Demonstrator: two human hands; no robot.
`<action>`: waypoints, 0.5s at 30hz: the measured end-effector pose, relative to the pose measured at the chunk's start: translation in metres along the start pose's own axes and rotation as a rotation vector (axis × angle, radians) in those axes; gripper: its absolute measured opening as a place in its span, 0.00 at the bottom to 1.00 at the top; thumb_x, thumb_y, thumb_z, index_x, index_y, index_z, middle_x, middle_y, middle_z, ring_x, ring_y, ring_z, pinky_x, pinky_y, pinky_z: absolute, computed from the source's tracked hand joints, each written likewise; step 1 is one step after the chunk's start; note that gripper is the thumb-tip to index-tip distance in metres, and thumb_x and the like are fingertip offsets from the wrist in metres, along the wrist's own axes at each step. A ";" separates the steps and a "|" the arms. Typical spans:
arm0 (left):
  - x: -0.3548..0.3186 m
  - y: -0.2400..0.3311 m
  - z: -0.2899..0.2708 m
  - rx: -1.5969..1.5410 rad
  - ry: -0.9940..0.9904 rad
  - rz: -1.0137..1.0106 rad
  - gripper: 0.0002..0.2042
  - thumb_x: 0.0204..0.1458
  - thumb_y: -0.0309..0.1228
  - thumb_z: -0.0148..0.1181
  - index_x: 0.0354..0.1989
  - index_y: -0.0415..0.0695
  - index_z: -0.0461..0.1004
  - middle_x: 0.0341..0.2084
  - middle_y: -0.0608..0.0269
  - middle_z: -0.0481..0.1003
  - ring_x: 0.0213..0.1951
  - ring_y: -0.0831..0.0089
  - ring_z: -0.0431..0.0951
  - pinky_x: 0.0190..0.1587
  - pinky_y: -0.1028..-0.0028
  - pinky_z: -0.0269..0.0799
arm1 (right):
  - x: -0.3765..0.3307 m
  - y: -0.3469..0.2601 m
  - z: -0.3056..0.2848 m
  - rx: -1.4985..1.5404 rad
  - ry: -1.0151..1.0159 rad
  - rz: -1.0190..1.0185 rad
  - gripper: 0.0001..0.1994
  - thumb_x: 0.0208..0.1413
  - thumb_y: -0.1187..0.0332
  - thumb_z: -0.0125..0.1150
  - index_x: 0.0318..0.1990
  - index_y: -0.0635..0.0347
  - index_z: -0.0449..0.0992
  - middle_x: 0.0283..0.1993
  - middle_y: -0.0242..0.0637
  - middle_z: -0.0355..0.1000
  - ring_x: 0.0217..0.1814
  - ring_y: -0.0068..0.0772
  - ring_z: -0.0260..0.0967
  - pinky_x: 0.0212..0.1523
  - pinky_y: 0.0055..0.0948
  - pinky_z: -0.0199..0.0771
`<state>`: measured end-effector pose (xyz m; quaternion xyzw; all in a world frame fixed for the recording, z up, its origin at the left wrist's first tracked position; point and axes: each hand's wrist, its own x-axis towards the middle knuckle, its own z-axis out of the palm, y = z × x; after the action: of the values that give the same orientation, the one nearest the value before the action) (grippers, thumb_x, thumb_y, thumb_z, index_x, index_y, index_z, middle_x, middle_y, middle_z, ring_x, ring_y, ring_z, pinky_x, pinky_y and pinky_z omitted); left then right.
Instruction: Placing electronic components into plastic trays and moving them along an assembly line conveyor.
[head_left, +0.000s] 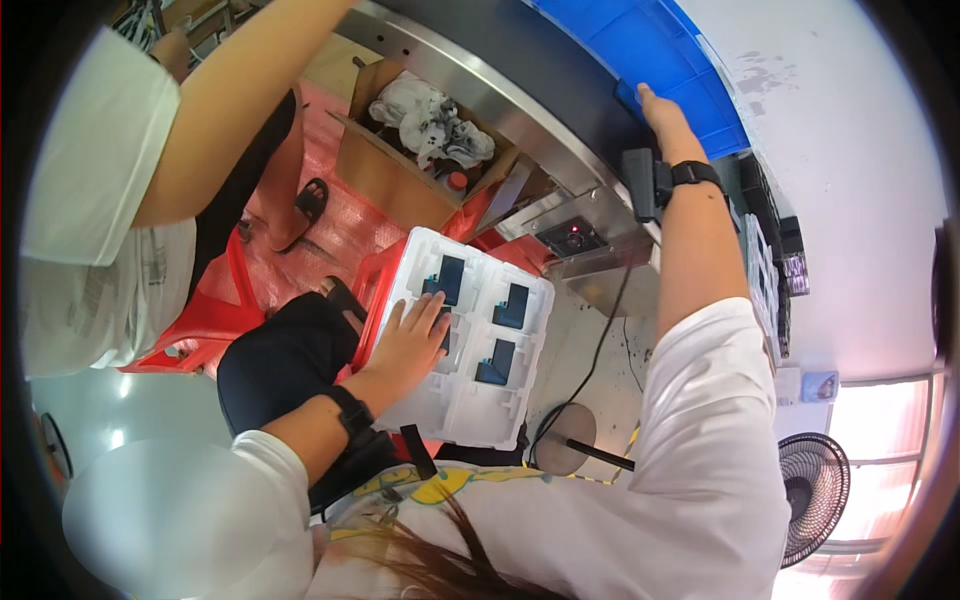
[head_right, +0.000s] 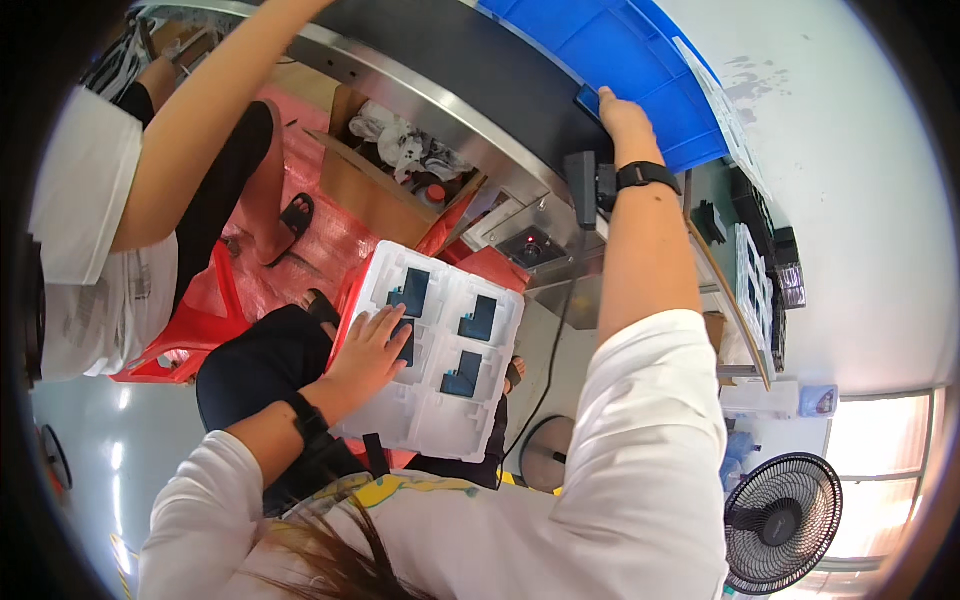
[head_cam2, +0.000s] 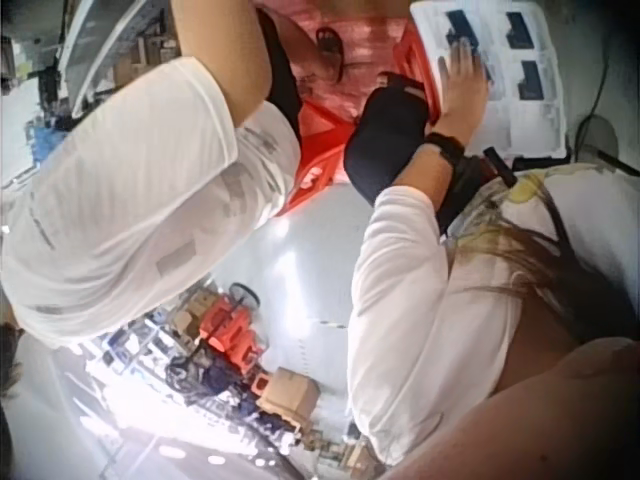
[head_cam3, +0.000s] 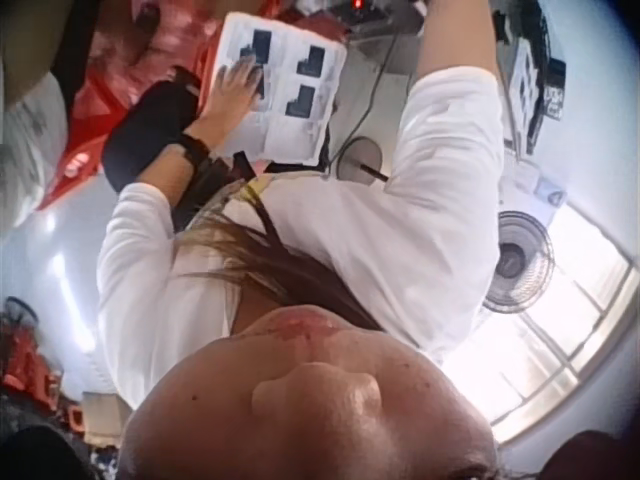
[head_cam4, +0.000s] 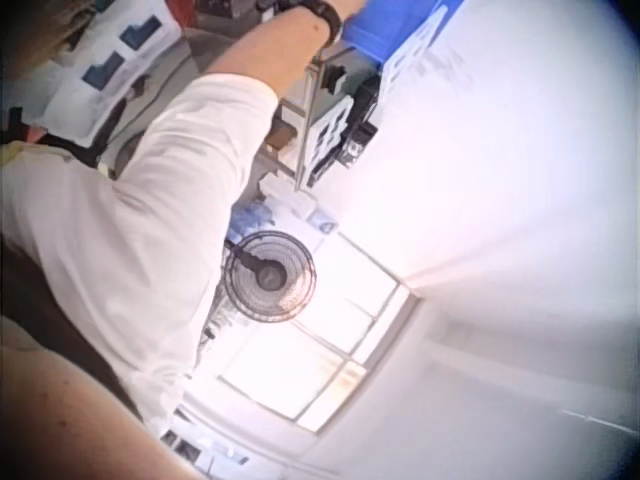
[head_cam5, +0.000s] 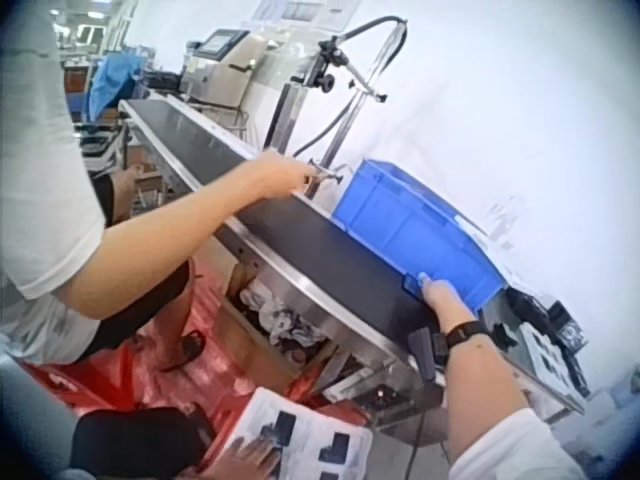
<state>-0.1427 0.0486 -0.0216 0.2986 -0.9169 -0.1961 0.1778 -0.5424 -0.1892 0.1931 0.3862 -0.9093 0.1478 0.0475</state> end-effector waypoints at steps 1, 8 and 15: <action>0.000 -0.001 0.014 0.064 -0.057 -0.045 0.24 0.48 0.38 0.55 0.52 0.40 0.65 0.59 0.52 0.54 0.61 0.58 0.55 0.60 0.54 0.50 | -0.013 -0.011 0.001 0.007 -0.016 -0.008 0.36 0.48 0.40 0.50 0.49 0.71 0.70 0.53 0.58 0.65 0.60 0.53 0.59 0.59 0.40 0.55; 0.001 -0.007 0.021 0.238 -0.175 0.120 0.25 0.53 0.40 0.49 0.58 0.41 0.60 0.62 0.58 0.51 0.65 0.65 0.48 0.63 0.53 0.41 | 0.017 0.056 -0.012 -0.069 0.084 -0.194 0.31 0.39 0.41 0.62 0.39 0.63 0.77 0.41 0.46 0.73 0.42 0.41 0.72 0.45 0.34 0.68; -0.010 -0.024 0.009 0.154 -0.293 0.143 0.22 0.52 0.33 0.50 0.56 0.43 0.63 0.62 0.63 0.54 0.65 0.68 0.47 0.64 0.59 0.42 | -0.160 0.021 -0.058 0.973 -0.022 -0.434 0.17 0.44 0.67 0.65 0.41 0.66 0.73 0.34 0.35 0.72 0.30 0.24 0.68 0.31 0.23 0.69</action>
<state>-0.1277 0.0387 -0.0426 0.2134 -0.9643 -0.1536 0.0325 -0.4473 -0.0476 0.2111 0.5442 -0.6353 0.5353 -0.1172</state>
